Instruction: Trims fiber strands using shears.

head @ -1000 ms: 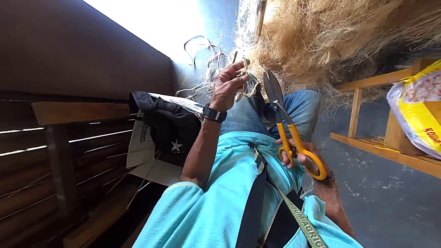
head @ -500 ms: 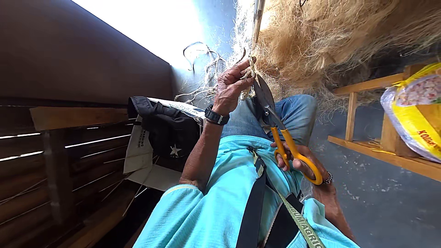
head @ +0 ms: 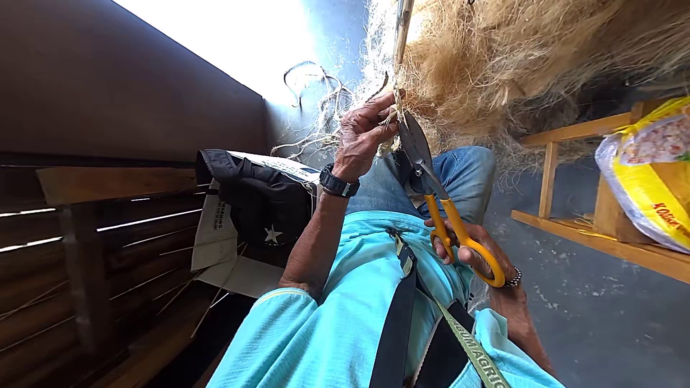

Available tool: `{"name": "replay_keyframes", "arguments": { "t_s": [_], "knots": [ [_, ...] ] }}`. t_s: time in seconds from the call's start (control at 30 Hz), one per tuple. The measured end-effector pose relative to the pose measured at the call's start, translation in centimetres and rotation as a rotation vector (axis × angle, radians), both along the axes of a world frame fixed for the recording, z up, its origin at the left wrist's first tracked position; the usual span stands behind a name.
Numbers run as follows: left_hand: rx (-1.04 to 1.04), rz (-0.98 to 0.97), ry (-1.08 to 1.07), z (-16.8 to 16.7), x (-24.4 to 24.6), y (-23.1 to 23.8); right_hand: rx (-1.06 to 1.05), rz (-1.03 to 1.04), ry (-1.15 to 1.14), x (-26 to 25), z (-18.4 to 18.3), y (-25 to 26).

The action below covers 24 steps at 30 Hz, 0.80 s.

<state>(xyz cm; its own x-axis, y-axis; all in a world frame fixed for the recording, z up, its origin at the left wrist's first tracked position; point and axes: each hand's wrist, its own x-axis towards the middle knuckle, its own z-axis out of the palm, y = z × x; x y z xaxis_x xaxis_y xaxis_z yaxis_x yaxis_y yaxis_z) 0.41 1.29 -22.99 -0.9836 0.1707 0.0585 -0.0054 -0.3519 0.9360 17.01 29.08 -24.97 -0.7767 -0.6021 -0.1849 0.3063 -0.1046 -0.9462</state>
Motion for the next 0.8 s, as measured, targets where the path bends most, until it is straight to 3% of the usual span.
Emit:
{"name": "replay_keyframes", "arguments": {
  "t_s": [0.8],
  "knots": [
    [-0.208, -0.094, 0.133, 1.0, -0.4, -1.0, -0.059, 0.028, -0.016, -0.2, 0.2, 0.5]
  ]
}}
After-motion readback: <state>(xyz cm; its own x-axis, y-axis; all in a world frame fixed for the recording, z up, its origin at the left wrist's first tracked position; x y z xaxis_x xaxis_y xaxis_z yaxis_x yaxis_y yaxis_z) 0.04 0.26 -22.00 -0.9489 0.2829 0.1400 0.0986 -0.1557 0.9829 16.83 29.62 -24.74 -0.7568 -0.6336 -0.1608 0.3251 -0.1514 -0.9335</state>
